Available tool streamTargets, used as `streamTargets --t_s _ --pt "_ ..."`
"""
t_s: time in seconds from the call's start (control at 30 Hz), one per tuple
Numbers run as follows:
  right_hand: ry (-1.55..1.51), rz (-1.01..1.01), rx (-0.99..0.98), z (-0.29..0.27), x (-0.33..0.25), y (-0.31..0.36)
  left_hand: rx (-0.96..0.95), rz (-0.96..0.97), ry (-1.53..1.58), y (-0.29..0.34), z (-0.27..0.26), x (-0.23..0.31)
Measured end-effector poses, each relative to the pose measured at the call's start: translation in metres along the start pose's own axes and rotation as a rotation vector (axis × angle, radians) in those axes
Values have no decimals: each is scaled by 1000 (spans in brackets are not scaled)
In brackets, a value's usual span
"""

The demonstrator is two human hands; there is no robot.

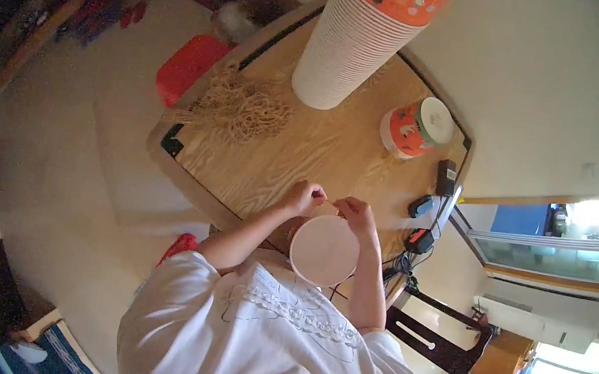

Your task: The person is untying a tangle of rubber bands and placing them around the rim of a paper cup.

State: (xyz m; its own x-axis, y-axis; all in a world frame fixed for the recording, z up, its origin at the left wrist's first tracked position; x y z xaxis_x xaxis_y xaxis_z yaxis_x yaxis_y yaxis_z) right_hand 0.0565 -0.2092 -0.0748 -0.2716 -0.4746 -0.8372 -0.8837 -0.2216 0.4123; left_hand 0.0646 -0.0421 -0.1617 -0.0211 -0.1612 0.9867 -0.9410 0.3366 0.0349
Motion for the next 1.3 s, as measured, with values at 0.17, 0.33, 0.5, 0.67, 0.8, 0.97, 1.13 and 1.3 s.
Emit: streamTargets --t_s 0.17,0.33,0.5,0.67,0.8,0.97,1.13,1.3 --pt "-21 81 -106 -18 -2 -13 12 -150 -13 -13 1 -1" --pt "-334 292 -191 -12 10 -26 10 -169 -62 -24 5 13" --pt "-406 337 -195 -7 17 -31 3 -134 -59 -25 3 30" --pt "-442 338 -220 -5 12 -29 13 -94 -84 -25 3 23" --pt "-349 323 -268 -13 19 -25 2 -96 -139 -28 5 27" --pt "-239 317 -301 -15 20 -19 167 -136 -212 -32 0 15" --pt "-184 327 -292 -18 14 -7 120 -209 -266 -28 -9 17" --pt "-266 212 -268 -15 23 -2 -147 332 -224 -20 -4 35"
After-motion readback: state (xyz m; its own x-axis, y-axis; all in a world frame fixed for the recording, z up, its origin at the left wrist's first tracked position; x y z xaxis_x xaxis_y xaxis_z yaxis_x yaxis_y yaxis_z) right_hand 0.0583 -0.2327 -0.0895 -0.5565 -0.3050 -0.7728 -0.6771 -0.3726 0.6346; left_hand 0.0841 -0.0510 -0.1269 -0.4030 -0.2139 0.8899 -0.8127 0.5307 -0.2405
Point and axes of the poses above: each hand's wrist, its own y-axis away from the middle knuckle, its own z-axis out of the palm, x = y × z, the point moved 1 cm from there along -y, towards the middle knuckle, and after that the axes turned 4 degrees about -x, right-handed, at the moved point
